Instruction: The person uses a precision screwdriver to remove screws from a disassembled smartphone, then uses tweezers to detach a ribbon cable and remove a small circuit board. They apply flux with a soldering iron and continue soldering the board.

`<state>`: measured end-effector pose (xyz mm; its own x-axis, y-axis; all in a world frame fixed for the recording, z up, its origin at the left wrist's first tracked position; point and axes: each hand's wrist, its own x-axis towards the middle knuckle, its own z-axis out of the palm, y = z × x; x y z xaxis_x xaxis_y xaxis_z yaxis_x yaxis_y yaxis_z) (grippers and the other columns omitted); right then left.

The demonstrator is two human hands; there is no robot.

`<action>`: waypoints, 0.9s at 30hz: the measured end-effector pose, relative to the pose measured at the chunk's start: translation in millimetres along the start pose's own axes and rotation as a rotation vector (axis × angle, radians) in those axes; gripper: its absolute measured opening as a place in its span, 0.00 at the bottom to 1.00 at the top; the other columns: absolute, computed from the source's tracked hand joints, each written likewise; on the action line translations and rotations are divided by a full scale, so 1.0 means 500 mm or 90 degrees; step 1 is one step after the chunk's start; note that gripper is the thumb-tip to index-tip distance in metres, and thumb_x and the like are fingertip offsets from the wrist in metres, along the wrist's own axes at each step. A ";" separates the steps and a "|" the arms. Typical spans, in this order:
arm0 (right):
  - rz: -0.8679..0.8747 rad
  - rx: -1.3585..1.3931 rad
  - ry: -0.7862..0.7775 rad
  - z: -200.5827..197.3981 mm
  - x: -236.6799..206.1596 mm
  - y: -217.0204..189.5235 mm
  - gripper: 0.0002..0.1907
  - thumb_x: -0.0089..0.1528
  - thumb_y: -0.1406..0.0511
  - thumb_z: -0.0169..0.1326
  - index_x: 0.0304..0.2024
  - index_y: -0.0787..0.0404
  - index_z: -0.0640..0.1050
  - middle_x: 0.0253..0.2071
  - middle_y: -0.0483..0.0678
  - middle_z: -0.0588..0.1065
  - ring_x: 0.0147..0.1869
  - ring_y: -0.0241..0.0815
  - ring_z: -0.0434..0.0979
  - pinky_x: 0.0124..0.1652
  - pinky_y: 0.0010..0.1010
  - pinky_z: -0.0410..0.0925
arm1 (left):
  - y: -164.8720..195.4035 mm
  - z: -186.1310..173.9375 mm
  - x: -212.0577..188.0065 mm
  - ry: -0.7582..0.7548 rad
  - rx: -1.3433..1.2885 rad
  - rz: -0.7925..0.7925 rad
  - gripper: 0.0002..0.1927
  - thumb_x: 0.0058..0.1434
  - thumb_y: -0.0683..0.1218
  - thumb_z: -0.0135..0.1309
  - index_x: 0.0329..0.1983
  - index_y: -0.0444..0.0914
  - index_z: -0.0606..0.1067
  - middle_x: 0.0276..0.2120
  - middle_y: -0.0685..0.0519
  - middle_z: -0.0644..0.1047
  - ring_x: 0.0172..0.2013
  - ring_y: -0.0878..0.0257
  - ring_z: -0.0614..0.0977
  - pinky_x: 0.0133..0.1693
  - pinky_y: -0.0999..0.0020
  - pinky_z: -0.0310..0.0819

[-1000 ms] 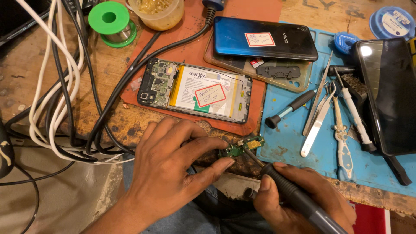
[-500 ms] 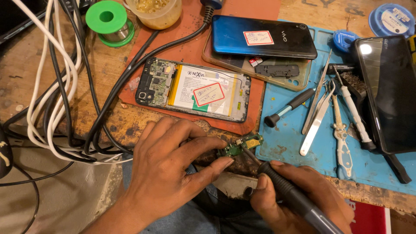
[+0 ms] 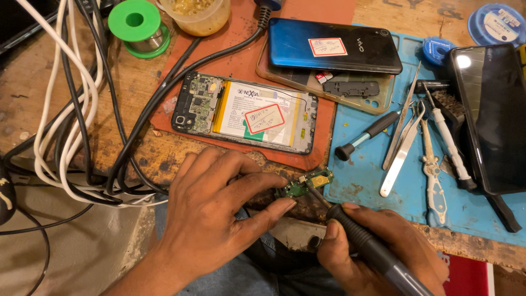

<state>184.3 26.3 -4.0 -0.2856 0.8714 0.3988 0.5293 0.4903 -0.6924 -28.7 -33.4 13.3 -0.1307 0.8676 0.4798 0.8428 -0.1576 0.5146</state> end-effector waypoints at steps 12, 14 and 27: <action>-0.012 -0.005 -0.012 0.002 0.003 0.001 0.15 0.54 0.64 0.68 0.36 0.68 0.79 0.28 0.56 0.81 0.32 0.44 0.87 0.31 0.28 0.78 | 0.000 -0.001 0.000 0.000 -0.009 -0.002 0.14 0.56 0.56 0.65 0.41 0.45 0.83 0.36 0.58 0.77 0.39 0.58 0.76 0.40 0.61 0.66; -0.057 0.019 -0.011 0.002 0.007 0.003 0.15 0.55 0.64 0.67 0.37 0.68 0.78 0.31 0.56 0.81 0.34 0.44 0.87 0.33 0.28 0.79 | 0.000 -0.001 0.000 0.002 -0.007 0.001 0.14 0.56 0.56 0.65 0.41 0.45 0.83 0.36 0.58 0.77 0.39 0.58 0.76 0.40 0.61 0.66; -0.028 -0.015 -0.037 -0.002 0.009 0.000 0.15 0.54 0.63 0.68 0.36 0.68 0.79 0.27 0.55 0.81 0.30 0.43 0.87 0.29 0.26 0.78 | 0.001 -0.001 0.000 0.001 0.001 0.002 0.14 0.56 0.56 0.66 0.41 0.45 0.84 0.36 0.58 0.77 0.39 0.59 0.76 0.39 0.60 0.66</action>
<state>184.0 30.3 -1.7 -0.3550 0.8487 0.3920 0.5342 0.5282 -0.6600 -28.4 -33.6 13.8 -0.1293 0.8665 0.4822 0.8443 -0.1589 0.5119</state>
